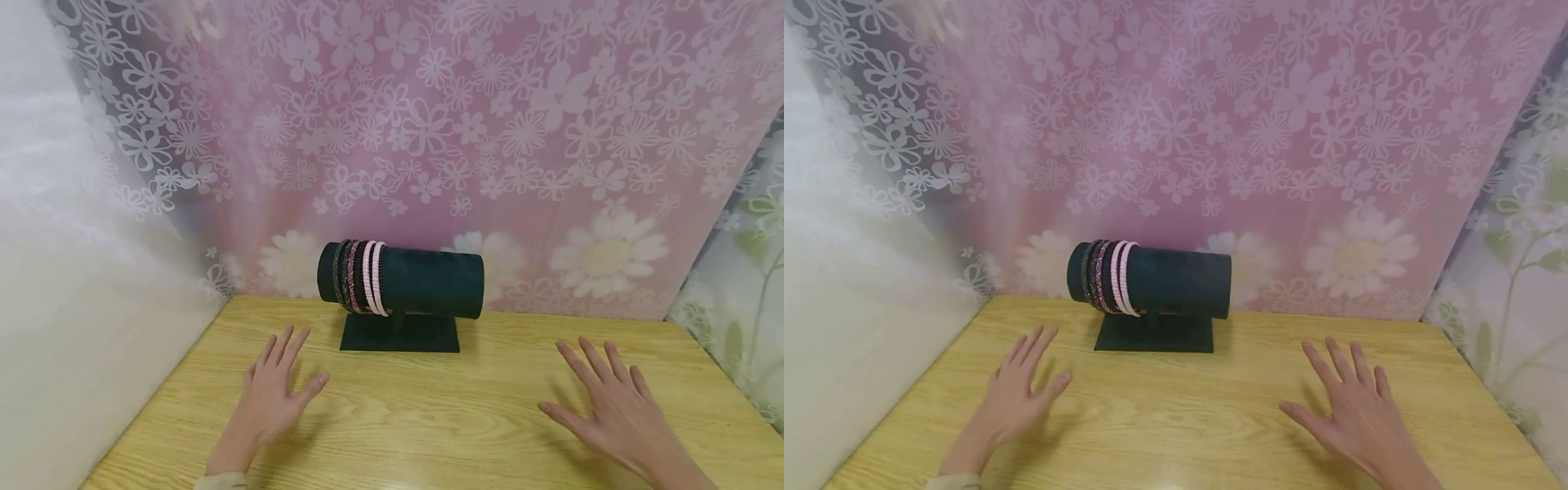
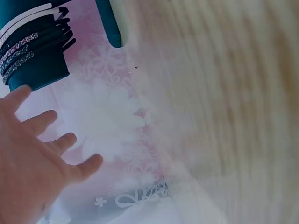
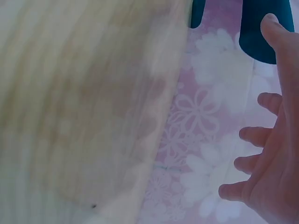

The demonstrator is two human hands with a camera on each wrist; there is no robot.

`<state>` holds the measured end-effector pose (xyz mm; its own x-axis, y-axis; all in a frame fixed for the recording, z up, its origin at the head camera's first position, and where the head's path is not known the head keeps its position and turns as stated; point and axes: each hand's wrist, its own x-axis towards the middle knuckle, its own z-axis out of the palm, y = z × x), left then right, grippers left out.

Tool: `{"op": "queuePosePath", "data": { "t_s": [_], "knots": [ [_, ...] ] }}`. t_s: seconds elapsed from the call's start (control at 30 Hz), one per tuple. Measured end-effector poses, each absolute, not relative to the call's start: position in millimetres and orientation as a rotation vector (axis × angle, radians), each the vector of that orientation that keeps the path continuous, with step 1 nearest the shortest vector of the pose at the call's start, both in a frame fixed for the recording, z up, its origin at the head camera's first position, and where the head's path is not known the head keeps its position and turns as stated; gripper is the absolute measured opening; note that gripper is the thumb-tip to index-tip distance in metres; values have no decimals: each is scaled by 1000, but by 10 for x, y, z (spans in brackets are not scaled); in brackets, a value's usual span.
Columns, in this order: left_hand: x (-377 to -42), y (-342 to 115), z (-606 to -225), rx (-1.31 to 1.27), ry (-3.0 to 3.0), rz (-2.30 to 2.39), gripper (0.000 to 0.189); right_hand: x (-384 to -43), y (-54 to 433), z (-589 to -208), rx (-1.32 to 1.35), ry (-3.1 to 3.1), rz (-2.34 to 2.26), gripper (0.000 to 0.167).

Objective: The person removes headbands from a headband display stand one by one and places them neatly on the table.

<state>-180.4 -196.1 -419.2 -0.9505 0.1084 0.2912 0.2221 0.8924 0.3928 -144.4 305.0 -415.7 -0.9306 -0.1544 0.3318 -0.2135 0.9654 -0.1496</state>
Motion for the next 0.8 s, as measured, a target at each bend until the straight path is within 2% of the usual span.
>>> {"op": "queuePosePath", "data": {
  "t_s": [0.8],
  "knots": [
    [-2219, -1958, -3956, -413, -2466, -975, 70, -1847, 2617, -3822, 527, -2608, 286, 103]
  ]
}}
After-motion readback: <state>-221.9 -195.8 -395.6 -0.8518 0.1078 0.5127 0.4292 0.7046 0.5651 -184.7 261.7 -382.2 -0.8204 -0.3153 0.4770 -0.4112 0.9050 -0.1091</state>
